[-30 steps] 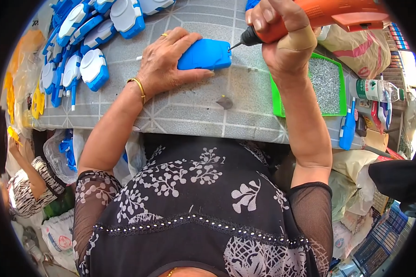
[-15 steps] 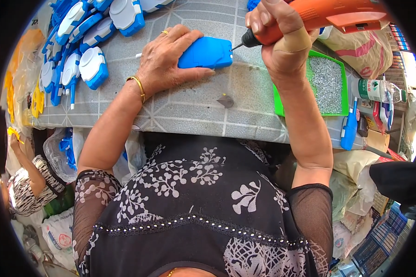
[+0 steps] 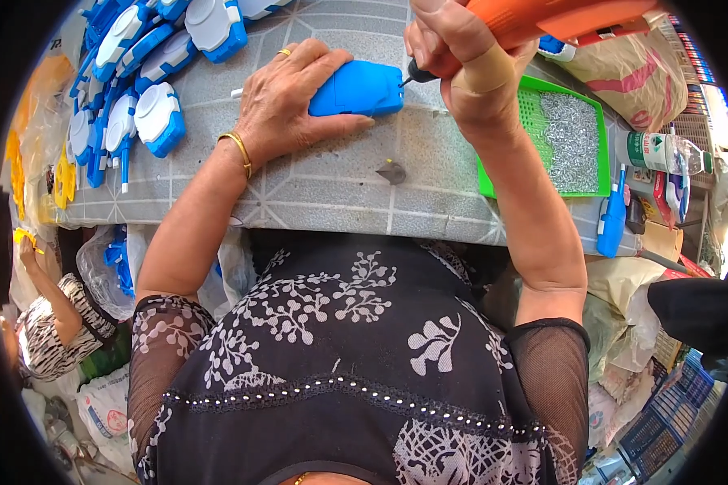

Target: Assembling blue plastic components using an electric screwdriver.

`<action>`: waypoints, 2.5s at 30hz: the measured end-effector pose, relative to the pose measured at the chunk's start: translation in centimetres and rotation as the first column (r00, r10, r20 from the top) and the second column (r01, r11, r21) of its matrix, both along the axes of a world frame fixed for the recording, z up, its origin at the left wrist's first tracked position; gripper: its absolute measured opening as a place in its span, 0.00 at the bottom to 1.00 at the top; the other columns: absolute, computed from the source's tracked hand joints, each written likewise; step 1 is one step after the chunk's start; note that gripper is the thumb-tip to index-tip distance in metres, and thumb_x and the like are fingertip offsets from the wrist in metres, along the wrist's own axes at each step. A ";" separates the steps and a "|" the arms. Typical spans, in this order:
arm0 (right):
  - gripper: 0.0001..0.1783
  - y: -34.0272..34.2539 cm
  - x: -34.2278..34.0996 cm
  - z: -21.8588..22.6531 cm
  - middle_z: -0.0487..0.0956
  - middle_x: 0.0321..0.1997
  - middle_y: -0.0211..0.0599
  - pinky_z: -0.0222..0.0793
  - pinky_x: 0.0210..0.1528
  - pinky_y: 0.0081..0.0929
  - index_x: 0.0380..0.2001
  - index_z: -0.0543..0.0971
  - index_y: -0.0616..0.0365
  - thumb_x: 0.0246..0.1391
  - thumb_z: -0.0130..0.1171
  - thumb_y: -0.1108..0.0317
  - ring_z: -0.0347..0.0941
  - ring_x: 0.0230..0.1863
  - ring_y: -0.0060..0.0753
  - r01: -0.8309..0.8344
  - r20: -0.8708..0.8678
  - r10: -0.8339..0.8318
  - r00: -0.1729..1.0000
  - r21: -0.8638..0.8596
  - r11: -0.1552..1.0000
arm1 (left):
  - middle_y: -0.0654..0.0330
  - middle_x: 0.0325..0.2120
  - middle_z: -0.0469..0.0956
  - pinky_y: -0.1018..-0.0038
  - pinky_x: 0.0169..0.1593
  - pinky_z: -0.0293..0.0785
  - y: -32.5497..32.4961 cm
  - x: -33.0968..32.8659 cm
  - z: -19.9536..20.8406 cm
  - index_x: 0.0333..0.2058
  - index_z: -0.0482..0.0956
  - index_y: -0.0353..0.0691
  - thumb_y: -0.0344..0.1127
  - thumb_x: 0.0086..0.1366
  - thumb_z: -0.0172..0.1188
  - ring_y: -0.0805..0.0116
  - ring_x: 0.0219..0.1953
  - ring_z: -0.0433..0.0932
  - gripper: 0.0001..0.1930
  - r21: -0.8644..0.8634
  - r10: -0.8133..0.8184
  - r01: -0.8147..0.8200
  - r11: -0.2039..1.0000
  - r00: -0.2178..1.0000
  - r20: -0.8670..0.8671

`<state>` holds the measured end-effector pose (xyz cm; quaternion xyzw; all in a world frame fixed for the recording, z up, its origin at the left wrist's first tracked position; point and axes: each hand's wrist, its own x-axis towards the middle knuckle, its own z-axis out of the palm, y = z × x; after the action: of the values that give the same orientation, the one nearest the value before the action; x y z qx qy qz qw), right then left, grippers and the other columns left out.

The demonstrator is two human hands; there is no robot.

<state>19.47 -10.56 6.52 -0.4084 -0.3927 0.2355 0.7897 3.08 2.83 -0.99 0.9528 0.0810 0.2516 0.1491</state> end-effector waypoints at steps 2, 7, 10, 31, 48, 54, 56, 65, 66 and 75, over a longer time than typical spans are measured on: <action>0.14 0.1 -0.1 -0.1 0.67 0.21 0.27 0.69 0.22 0.23 0.31 0.68 0.51 0.56 0.67 0.68 0.63 0.14 0.22 -0.010 0.009 0.010 1.000 0.005 1.000 | 0.60 0.48 0.79 0.59 0.49 0.79 0.2 -0.1 0.1 0.54 0.82 0.48 0.66 0.50 0.75 0.55 0.48 0.81 0.38 0.005 0.001 -0.001 1.000 1.000 -0.004; 0.13 0.8 0.9 -0.2 0.66 0.23 0.26 0.64 0.32 0.30 0.28 0.66 0.51 0.60 0.61 0.69 0.63 0.20 0.23 -0.191 0.143 0.187 0.972 0.012 0.982 | 0.58 0.46 0.78 0.58 0.49 0.78 0.3 -0.4 1.1 0.53 0.81 0.46 0.61 0.49 0.76 0.52 0.47 0.80 0.37 -0.005 -0.003 0.003 1.000 1.000 -0.002; 0.10 0.4 1.0 -0.2 0.70 0.17 0.27 0.66 0.27 0.24 0.32 0.74 0.59 0.55 0.68 0.70 0.67 0.18 0.23 -0.068 0.047 0.068 0.997 -0.007 0.998 | 0.53 0.41 0.77 0.58 0.47 0.78 0.0 0.1 1.3 0.50 0.80 0.43 0.61 0.50 0.74 0.49 0.45 0.79 0.35 -0.005 -0.033 0.033 0.999 0.999 0.041; 0.19 11.2 5.1 -2.4 0.80 0.53 0.48 0.77 0.48 0.44 0.54 0.78 0.55 0.59 0.59 0.66 0.79 0.52 0.52 0.554 0.999 -0.035 0.012 0.023 0.832 | 0.47 0.48 0.77 0.59 0.57 0.72 -11.0 -34.2 -9.5 0.56 0.75 0.29 0.43 0.59 0.73 0.48 0.49 0.77 0.32 -0.359 0.911 -0.849 0.389 0.412 0.013; 0.07 -0.5 2.1 9.5 0.75 0.21 0.33 0.65 0.28 0.23 0.37 0.79 0.63 0.58 0.64 0.72 0.70 0.24 0.19 0.426 0.909 0.248 0.335 -0.381 0.821 | 0.47 0.46 0.81 0.62 0.49 0.78 -5.7 -13.3 5.1 0.50 0.81 0.31 0.28 0.53 0.76 0.50 0.45 0.81 0.25 -0.194 0.227 -0.159 0.968 0.884 0.409; 0.08 3.8 -0.6 7.4 0.80 0.31 0.55 0.73 0.39 0.51 0.27 0.78 0.62 0.41 0.60 0.70 0.78 0.38 0.61 0.427 0.763 0.645 0.030 -0.593 0.683 | 0.52 0.45 0.79 0.59 0.48 0.77 -8.7 -4.0 5.1 0.49 0.79 0.35 0.37 0.56 0.74 0.51 0.46 0.80 0.24 0.065 -0.216 0.206 0.976 0.922 0.320; 0.10 5.2 -1.9 4.0 0.81 0.34 0.56 0.75 0.43 0.48 0.32 0.81 0.61 0.45 0.62 0.68 0.79 0.40 0.60 0.328 0.713 0.699 0.053 -0.673 0.663 | 0.47 0.52 0.76 0.55 0.56 0.73 -8.8 -2.4 3.5 0.53 0.79 0.37 0.43 0.59 0.72 0.46 0.54 0.76 0.26 0.145 -0.230 0.204 0.968 0.955 0.187; 0.15 4.6 11.4 -0.6 0.85 0.45 0.45 0.78 0.49 0.49 0.43 0.84 0.52 0.59 0.55 0.59 0.83 0.47 0.52 0.807 0.892 0.404 0.201 -0.385 0.448 | 0.41 0.66 0.64 0.48 0.70 0.58 -5.8 0.0 2.0 0.65 0.68 0.34 0.51 0.61 0.69 0.41 0.68 0.64 0.40 0.170 0.020 -0.017 0.985 1.000 -0.020; 0.16 4.2 14.3 -1.7 0.85 0.46 0.47 0.77 0.51 0.49 0.44 0.83 0.53 0.59 0.55 0.58 0.82 0.49 0.53 0.879 0.873 0.455 0.175 -0.346 0.327 | 0.41 0.66 0.64 0.48 0.70 0.58 -5.4 0.6 1.7 0.65 0.68 0.34 0.51 0.61 0.69 0.41 0.68 0.64 0.40 0.166 0.010 -0.006 0.986 1.000 -0.020; 0.28 3.5 20.2 -5.9 0.82 0.56 0.50 0.74 0.59 0.46 0.54 0.82 0.54 0.55 0.63 0.49 0.79 0.57 0.55 0.722 0.804 0.304 0.511 -0.593 0.356 | 0.47 0.55 0.75 0.57 0.59 0.69 -4.8 0.4 2.7 0.59 0.74 0.34 0.47 0.57 0.71 0.45 0.57 0.73 0.35 -0.081 -0.139 0.133 0.988 0.988 -0.071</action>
<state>39.68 -7.04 0.59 -0.8787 -0.4448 0.0598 0.1628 3.44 -1.98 1.72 0.9587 0.0309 0.2010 0.1990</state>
